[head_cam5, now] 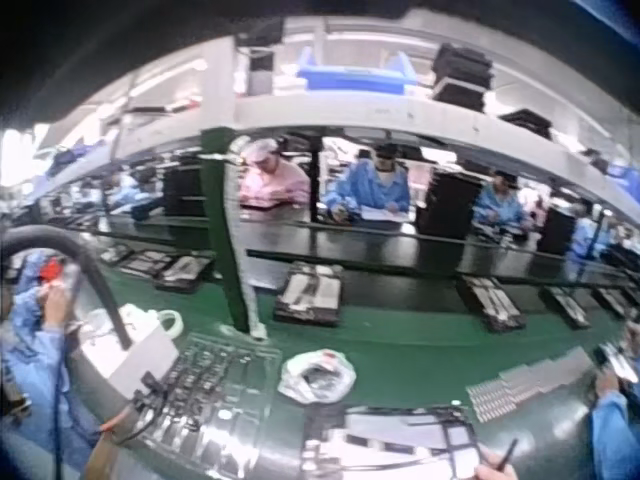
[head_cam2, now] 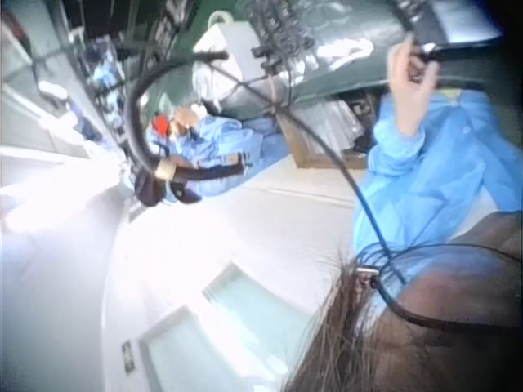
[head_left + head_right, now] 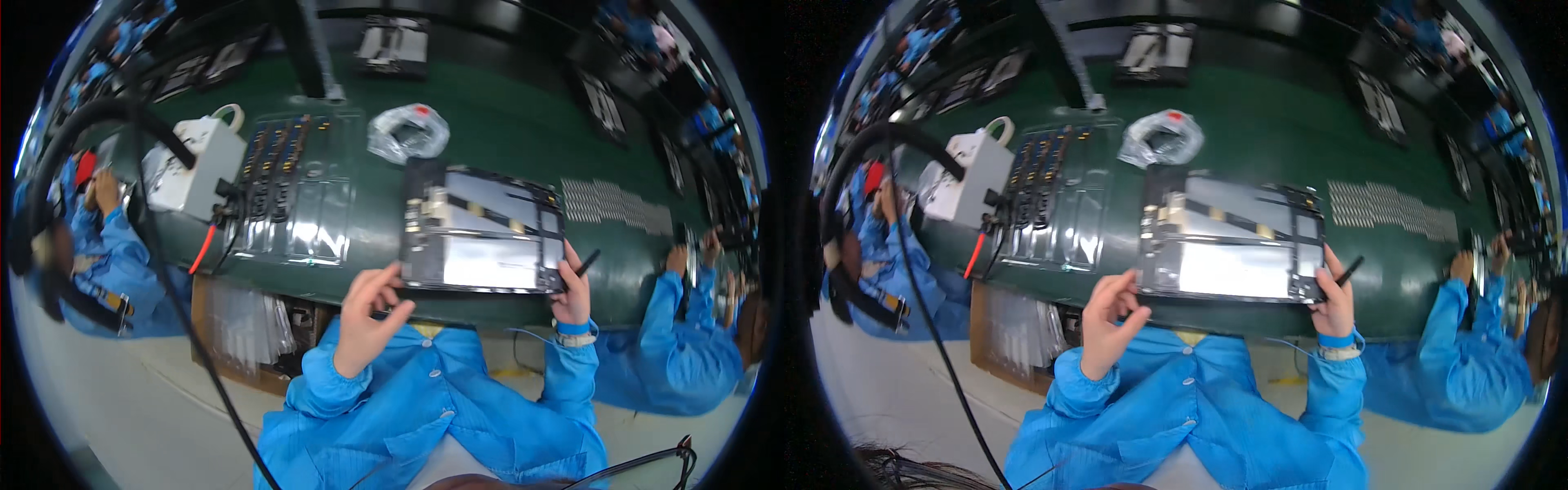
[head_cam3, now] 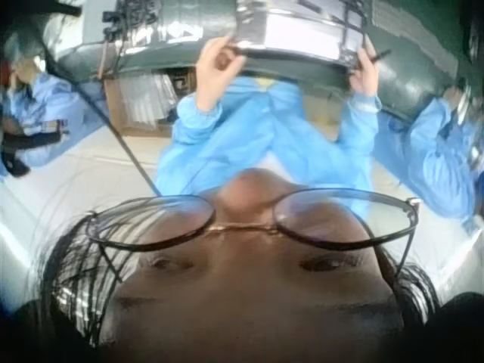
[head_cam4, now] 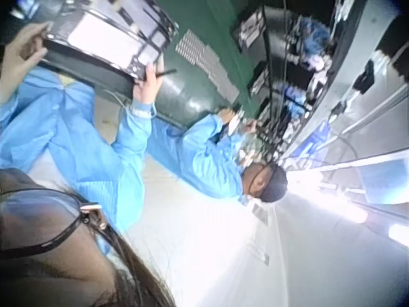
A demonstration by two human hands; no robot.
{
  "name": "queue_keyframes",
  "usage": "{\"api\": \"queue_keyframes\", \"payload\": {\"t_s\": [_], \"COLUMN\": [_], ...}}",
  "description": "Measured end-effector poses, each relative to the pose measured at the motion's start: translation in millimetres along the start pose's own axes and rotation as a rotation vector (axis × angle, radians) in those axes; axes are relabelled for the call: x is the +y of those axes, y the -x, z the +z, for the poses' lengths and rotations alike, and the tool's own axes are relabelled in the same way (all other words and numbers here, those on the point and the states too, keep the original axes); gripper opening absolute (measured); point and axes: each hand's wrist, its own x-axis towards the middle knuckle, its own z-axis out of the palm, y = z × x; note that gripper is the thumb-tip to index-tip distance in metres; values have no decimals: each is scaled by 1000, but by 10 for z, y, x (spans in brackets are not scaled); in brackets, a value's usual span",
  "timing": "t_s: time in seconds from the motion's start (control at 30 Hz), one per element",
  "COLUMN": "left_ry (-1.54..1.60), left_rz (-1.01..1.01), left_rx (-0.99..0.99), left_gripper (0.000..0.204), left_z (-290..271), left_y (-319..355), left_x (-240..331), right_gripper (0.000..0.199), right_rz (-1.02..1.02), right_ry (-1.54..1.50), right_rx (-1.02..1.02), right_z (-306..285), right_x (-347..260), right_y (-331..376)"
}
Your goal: Assembling the internal components, ribbon cables, and screen of a tablet computer on an electronics production line.
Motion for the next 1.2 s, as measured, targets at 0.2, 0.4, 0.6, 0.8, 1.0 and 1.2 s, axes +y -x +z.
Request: {"api": "queue_keyframes", "payload": {"t_s": [0.2, 0.4, 0.6, 0.8, 1.0, 1.2], "left_ry": [508, 407, 350, 304, 494, 1066], "left_rz": [-86, -128, -195, -154, -149, -428], "left_rx": [-71, 189, 502, 607, 311, 31], "left_gripper": [40, 34, 30, 28, 32, 17], "left_z": [-170, -192, -522, -759, -577, -335], "left_y": [-14, 51, 253, 172, -483, -2240], "left_x": [343, 322, 169, 325, 544, 136], "right_gripper": [33, 36, 40, 25, 32, 28], "right_rz": [-16, -82, 35, -4, -124, 8], "right_ry": [-209, -92, 7, 380, 437, 113], "right_rx": [-24, 98, 309, 349, 284, -393], "right_z": [-233, 35, -29, 75, -34, 441], "right_x": [-573, -1021, -818, -845, -938, -1233], "right_y": [-915, -2588, -3491, -3698, -3434, -1420]}}
